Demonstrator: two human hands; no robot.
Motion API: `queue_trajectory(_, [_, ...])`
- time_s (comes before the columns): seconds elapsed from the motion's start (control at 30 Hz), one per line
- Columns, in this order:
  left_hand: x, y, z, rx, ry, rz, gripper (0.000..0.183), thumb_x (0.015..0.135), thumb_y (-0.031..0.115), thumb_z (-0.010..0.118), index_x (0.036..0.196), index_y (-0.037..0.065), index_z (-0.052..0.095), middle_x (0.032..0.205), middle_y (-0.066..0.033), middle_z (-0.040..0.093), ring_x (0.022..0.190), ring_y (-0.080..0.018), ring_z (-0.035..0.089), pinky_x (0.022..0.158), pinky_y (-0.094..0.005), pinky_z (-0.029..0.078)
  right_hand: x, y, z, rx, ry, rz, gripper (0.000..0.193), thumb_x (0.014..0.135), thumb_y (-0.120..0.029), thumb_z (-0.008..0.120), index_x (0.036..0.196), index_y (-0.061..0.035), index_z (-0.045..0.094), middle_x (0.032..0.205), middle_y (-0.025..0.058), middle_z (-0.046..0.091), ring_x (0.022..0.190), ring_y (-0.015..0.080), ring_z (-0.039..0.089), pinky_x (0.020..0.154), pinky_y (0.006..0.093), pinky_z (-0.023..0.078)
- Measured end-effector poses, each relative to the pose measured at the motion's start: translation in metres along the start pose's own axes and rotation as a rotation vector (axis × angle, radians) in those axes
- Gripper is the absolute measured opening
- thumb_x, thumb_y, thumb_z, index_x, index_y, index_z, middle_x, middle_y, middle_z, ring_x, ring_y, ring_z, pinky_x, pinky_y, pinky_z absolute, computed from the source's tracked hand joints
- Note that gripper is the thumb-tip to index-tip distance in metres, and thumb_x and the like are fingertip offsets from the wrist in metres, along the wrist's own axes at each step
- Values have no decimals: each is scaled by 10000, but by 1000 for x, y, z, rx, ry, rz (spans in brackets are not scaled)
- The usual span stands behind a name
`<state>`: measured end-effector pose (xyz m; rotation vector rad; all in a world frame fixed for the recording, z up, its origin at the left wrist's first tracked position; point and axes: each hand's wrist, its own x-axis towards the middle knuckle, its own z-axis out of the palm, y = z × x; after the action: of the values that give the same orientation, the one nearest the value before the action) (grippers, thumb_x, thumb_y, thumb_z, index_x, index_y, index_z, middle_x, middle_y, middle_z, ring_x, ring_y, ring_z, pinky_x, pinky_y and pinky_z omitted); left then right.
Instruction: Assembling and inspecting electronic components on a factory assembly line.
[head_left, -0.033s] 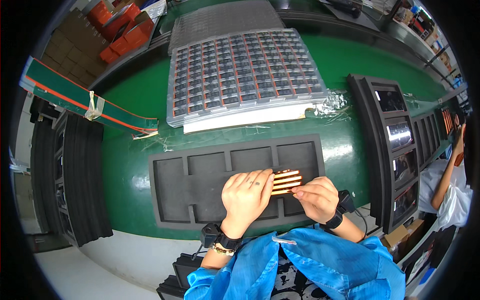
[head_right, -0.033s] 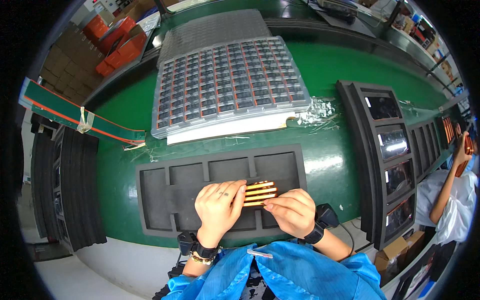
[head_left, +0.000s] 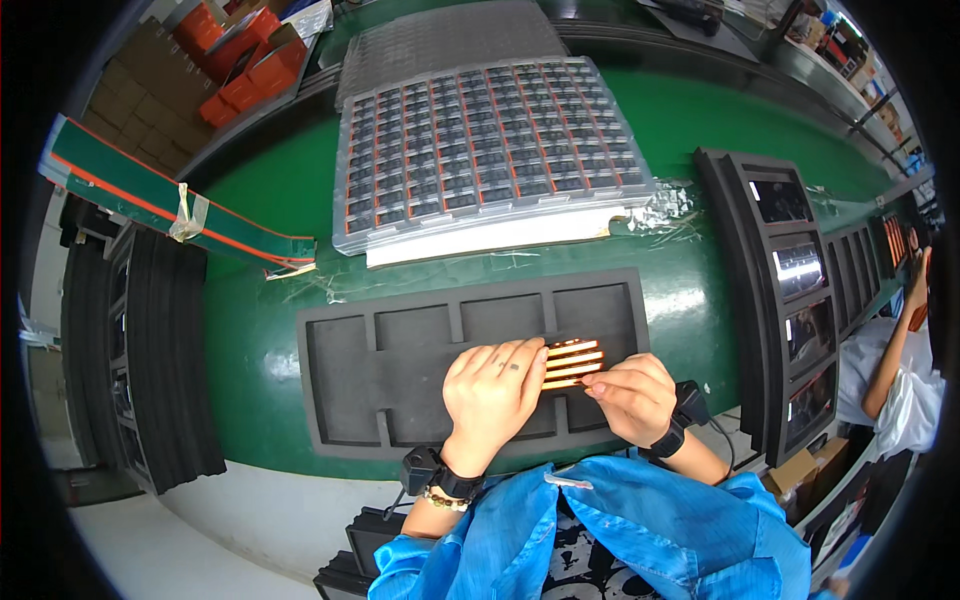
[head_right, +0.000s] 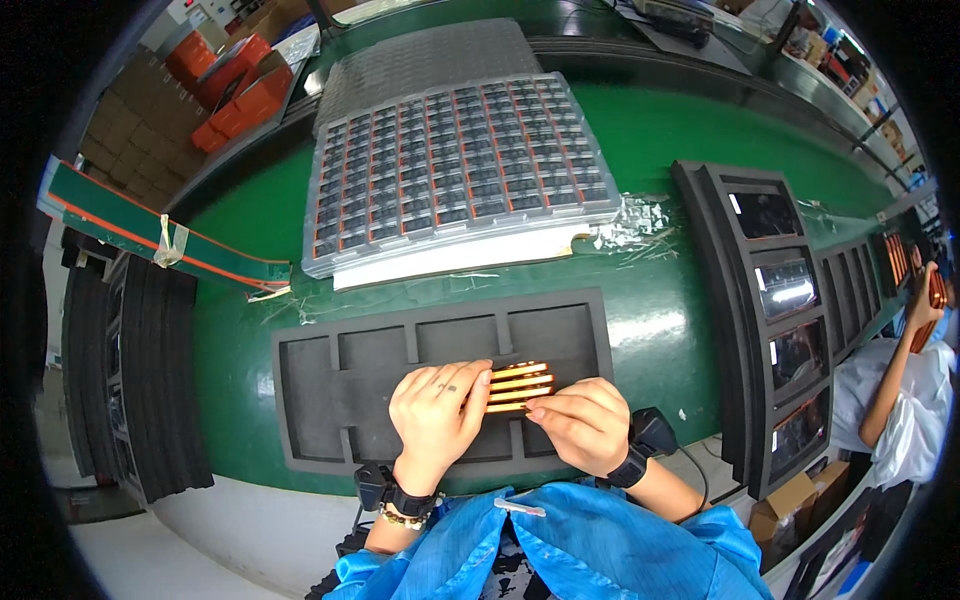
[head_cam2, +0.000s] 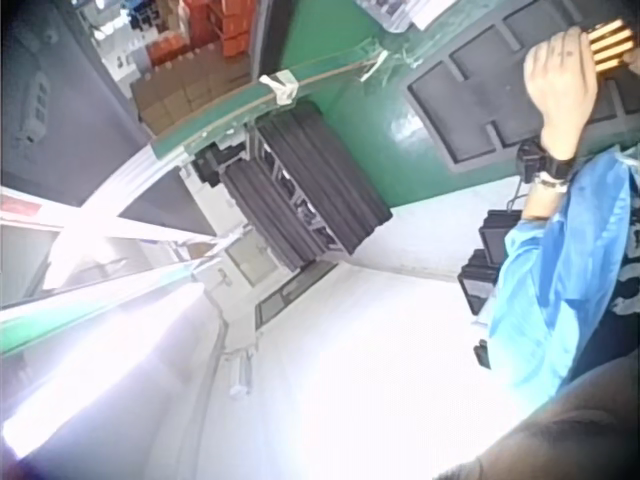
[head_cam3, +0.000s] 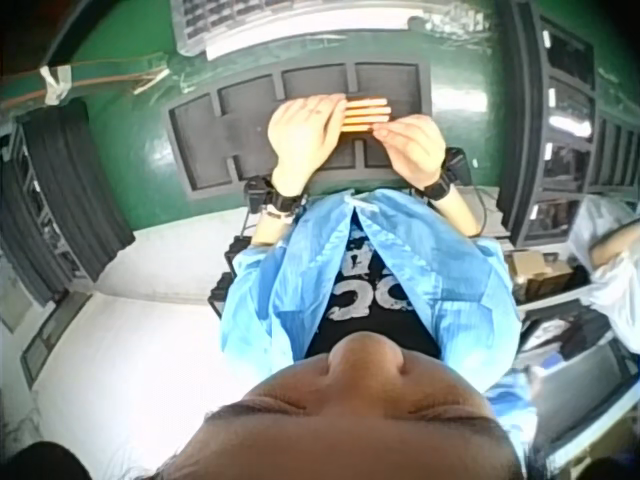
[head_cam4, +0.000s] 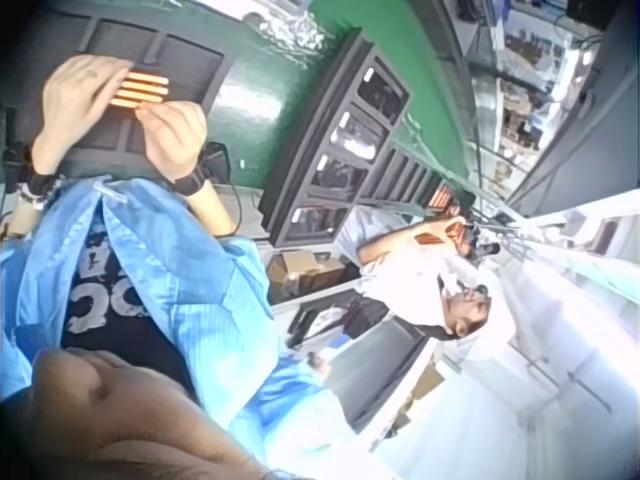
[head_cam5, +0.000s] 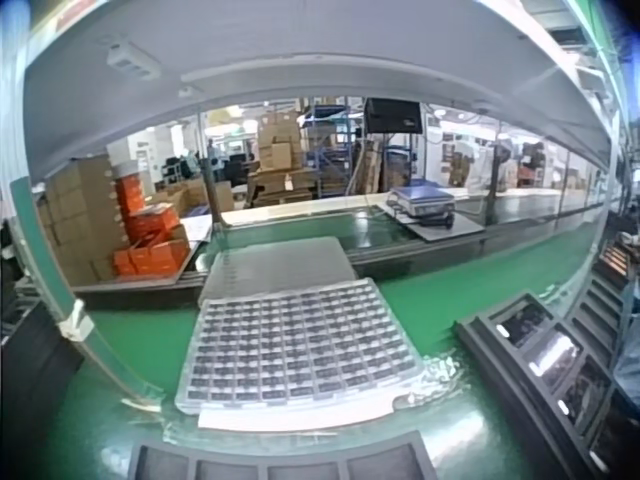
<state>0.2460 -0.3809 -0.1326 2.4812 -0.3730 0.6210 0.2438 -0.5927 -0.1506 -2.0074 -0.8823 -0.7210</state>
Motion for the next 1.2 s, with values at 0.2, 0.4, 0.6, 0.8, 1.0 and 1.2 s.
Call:
queue_trajectory(0.2, [2, -1, 0, 10, -8, 6, 55, 905, 146, 718, 914, 112, 761, 833, -8, 751, 696, -187, 682, 678, -334, 513, 5, -1, 1, -2, -57, -13, 220, 726, -33, 836, 915, -72, 729, 945, 19, 768, 780, 191, 687, 688, 327, 523])
queue_trajectory(0.4, [2, -2, 1, 2, -1, 8, 61, 909, 151, 713, 908, 113, 761, 825, -6, 748, 684, -188, 676, 669, -331, 509, -3, 1, 6, -88, -66, 63, 273, 700, -154, 888, 927, -142, 736, 1164, 60, 726, 934, 252, 675, 762, 366, 535])
queue_trajectory(0.6, [6, -3, -9, 0, -122, 34, 199, 876, 244, 766, 1015, 104, 741, 918, -28, 747, 755, -211, 686, 717, -345, 513, -6, -2, -5, -301, -250, 40, 433, 673, -410, 894, 1042, -245, 739, 1401, 79, 607, 1150, 298, 610, 882, 421, 513])
queue_trajectory(0.8, [8, -10, -25, 179, -418, 52, 532, 687, 453, 877, 1051, 129, 662, 917, -27, 701, 806, -235, 702, 715, -362, 531, -11, 1, -11, -144, -297, 120, 408, 759, -367, 862, 1119, -219, 740, 1442, 116, 556, 1193, 315, 583, 934, 437, 504])
queue_trajectory(1.0, [0, -21, -31, 80, -357, -123, 515, 675, 427, 915, 993, 122, 650, 850, -47, 718, 758, -243, 724, 665, -356, 550, 3, 6, 1, 300, -1, 571, 309, 945, -135, 654, 1235, -29, 629, 1376, 153, 522, 1155, 255, 579, 936, 371, 508])
queue_trajectory(1.2, [-31, -8, -28, -1100, 125, -869, 416, 837, 89, 851, 1170, -13, 624, 1094, -68, 705, 976, -135, 662, 860, -300, 551, 19, -28, 43, 877, -164, 838, 594, 954, -118, 704, 1463, -37, 407, 1351, 117, 578, 1217, 206, 573, 992, 357, 492])
